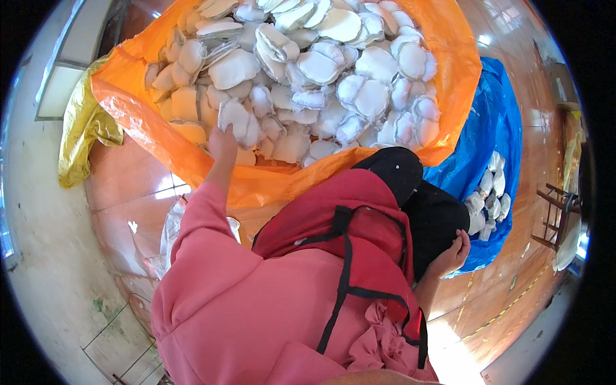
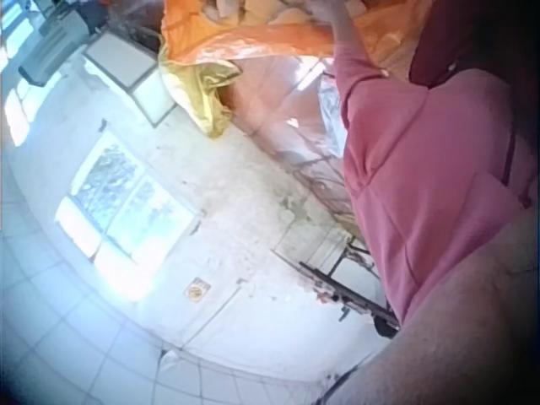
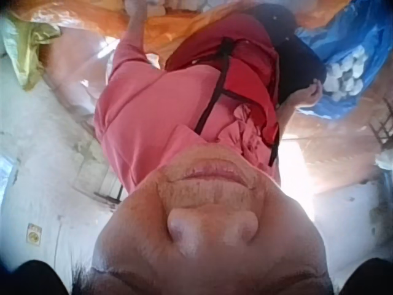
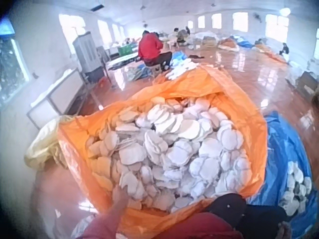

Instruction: The person sits on the floor and repeatedly stuffs white fabric inserts into white slip-on shoes taken from an orange sack. Each stuffed shoe is placed onto a blue tarp nearby. The process is repeated for multiple shoes throughout the clip.

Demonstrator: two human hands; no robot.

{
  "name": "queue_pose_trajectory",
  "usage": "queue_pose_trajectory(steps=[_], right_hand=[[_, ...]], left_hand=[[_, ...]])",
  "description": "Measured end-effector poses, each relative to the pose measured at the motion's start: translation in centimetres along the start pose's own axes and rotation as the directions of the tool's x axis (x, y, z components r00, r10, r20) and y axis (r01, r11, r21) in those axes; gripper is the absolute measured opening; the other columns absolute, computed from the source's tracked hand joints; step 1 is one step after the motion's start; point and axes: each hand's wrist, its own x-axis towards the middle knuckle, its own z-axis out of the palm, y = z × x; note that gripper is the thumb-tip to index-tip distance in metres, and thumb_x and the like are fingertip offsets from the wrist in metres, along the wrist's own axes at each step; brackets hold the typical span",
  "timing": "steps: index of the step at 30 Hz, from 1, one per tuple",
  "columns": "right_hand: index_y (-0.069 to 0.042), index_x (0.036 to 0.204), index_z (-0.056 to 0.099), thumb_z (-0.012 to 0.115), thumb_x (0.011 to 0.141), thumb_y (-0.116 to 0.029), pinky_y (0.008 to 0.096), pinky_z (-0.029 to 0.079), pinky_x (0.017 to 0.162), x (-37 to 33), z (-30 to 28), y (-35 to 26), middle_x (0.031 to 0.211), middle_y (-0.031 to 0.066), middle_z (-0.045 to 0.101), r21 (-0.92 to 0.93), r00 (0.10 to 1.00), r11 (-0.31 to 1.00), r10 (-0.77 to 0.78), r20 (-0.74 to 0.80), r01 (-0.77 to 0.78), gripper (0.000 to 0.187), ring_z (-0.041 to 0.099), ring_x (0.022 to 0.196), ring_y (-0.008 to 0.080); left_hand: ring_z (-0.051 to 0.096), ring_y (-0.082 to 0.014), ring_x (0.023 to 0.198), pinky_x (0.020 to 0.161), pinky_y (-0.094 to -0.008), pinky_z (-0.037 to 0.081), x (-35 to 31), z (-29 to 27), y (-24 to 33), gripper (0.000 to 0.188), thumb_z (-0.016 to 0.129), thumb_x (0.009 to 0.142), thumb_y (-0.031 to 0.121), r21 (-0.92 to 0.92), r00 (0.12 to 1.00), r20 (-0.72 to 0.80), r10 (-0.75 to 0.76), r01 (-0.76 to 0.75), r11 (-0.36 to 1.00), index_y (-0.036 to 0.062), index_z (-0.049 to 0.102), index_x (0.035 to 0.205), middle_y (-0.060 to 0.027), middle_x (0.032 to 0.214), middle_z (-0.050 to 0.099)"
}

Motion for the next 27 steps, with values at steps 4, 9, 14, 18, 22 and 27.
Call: queue_pose_trajectory(steps=[4,9,14,18,22,27], right_hand=[[0.0,0.108,0.067,0.053,0.099,-0.01,0.0269,0.049,0.085,0.3,0.1,0.7,0.104,0.0087,0.07,0.108,1.0,0.994,0.011,0.008,-0.012,0.019,0.063,0.095,0.0168],[-0.001,0.108,0.067,0.053,0.099,-0.009,0.0268,0.049,0.087,0.1,-0.3,0.7,0.105,0.0086,0.069,0.14,0.998,0.989,0.049,0.032,-0.053,0.019,0.063,0.097,0.0167],[-0.001,0.108,0.067,0.052,0.098,-0.008,0.0268,0.048,0.087,-0.3,-0.8,1.3,0.104,0.0084,0.069,0.217,0.998,0.975,0.054,0.024,-0.058,0.019,0.063,0.097,0.0156],[-0.001,0.109,0.067,0.052,0.099,-0.009,0.0258,0.047,0.086,-0.6,-1.0,1.4,0.104,0.008,0.069,0.259,0.998,0.964,0.058,0.023,-0.062,0.02,0.062,0.098,0.0147],[0.0,0.109,0.067,0.054,0.097,-0.004,0.0254,0.047,0.088,-0.3,-1.0,0.5,0.104,0.0087,0.069,0.359,0.993,0.926,0.091,0.078,-0.113,0.018,0.063,0.097,0.0153],[0.0,0.11,0.066,0.055,0.096,-0.002,0.0252,0.048,0.086,0.7,-0.4,-2.0,0.103,0.0084,0.069,0.408,0.954,0.9,0.03,0.298,-0.155,0.018,0.063,0.097,0.0137]], left_hand=[[0.064,-0.0232,0.084,0.069,-0.0362,0.051,0.1,1.6,0.2,0.032,0.071,0.089,0.027,-0.65,0.999,-0.02,-0.032,0.011,0.76,0.0033,0.064,0.109,-0.0112,0.1,0.067],[0.057,-0.0169,0.067,0.053,-0.029,0.045,-0.2,0.4,5.0,0.034,0.075,0.087,0.028,-0.85,0.865,0.378,-0.329,0.465,0.247,0.0074,0.061,0.11,-0.0036,0.084,0.062],[0.059,-0.0179,0.076,0.057,-0.0332,0.048,2.0,0.7,3.8,0.034,0.072,0.089,0.023,-0.718,0.982,0.164,-0.093,0.184,0.672,0.0025,0.062,0.113,-0.0081,0.094,0.064],[0.061,-0.0177,0.083,0.067,-0.0321,0.051,0.4,-0.2,5.8,0.033,0.069,0.091,0.021,-0.78,0.975,0.183,-0.126,0.222,0.586,0.0061,0.061,0.12,-0.0074,0.098,0.065],[0.062,-0.0188,0.087,0.067,-0.0312,0.054,-3.2,-2.1,9.3,0.033,0.069,0.092,0.019,-0.886,0.957,0.245,-0.158,0.287,0.365,0.009,0.059,0.121,-0.0069,0.104,0.063],[0.064,-0.0203,0.092,0.071,-0.0331,0.056,-8.0,-2.3,12.5,0.039,0.069,0.093,0.019,-0.883,0.903,0.417,0.1,0.377,0.279,0.0088,0.053,0.126,-0.0072,0.113,0.062]])
